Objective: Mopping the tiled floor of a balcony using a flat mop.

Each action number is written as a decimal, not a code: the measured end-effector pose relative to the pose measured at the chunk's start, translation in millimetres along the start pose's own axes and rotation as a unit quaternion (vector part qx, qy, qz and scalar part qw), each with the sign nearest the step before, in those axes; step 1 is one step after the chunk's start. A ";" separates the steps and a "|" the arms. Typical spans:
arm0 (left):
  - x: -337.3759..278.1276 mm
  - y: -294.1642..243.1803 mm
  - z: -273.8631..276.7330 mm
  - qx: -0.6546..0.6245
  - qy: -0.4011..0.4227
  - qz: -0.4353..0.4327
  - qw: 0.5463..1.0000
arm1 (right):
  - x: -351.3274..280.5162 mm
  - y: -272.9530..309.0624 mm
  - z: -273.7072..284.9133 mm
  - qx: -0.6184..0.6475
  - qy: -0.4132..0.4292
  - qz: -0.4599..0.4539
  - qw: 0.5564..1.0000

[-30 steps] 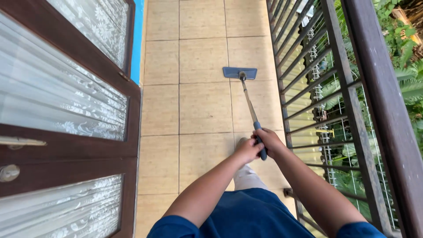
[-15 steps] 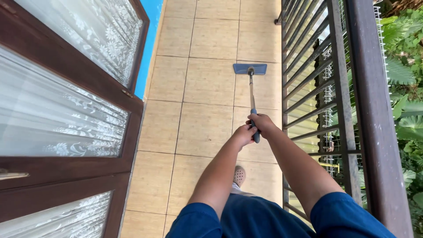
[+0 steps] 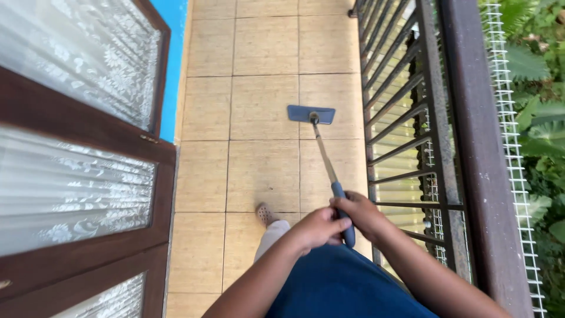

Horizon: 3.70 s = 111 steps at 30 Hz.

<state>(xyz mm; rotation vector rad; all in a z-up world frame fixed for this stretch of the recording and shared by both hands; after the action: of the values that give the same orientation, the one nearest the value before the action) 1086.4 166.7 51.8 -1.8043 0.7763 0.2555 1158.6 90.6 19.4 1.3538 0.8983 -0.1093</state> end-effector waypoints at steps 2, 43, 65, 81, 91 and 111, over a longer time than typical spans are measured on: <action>8.3 16.2 -6.5 0.014 0.030 0.011 0.999 | 1.5 -21.8 5.3 0.041 0.009 -0.007 0.999; 273.9 -299.8 314.0 -0.013 -0.144 -0.060 0.988 | 364.4 344.5 -0.6 0.046 -0.067 0.043 0.996; 517.1 -424.9 374.0 -0.008 -0.106 -0.079 0.991 | 561.3 456.2 151.2 0.080 -0.023 0.047 0.995; 537.5 -567.2 395.7 0.073 -0.137 -0.031 0.987 | 708.6 495.1 194.6 0.112 0.039 -0.062 0.991; 529.7 -743.9 483.9 0.187 -0.089 0.005 0.978 | 767.6 668.7 145.6 0.126 0.037 -0.097 0.987; 782.8 -1039.9 676.6 0.209 -0.022 -0.039 0.977 | 1036.3 998.2 207.3 0.202 -0.028 -0.018 0.979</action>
<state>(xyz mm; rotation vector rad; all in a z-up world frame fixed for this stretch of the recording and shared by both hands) 2457.1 672.6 183.0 -1.4225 0.6691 0.0725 2509.4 607.4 166.0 1.7014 0.8832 -0.3724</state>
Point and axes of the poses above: each hand's wrist, its own x-axis towards the middle knuckle, its own z-axis out of the back of the hand, y = z × x, the point moved 10 cm from there along x, towards the middle knuckle, and after that the axes turned 6 degrees about y, right-handed, at the moved point
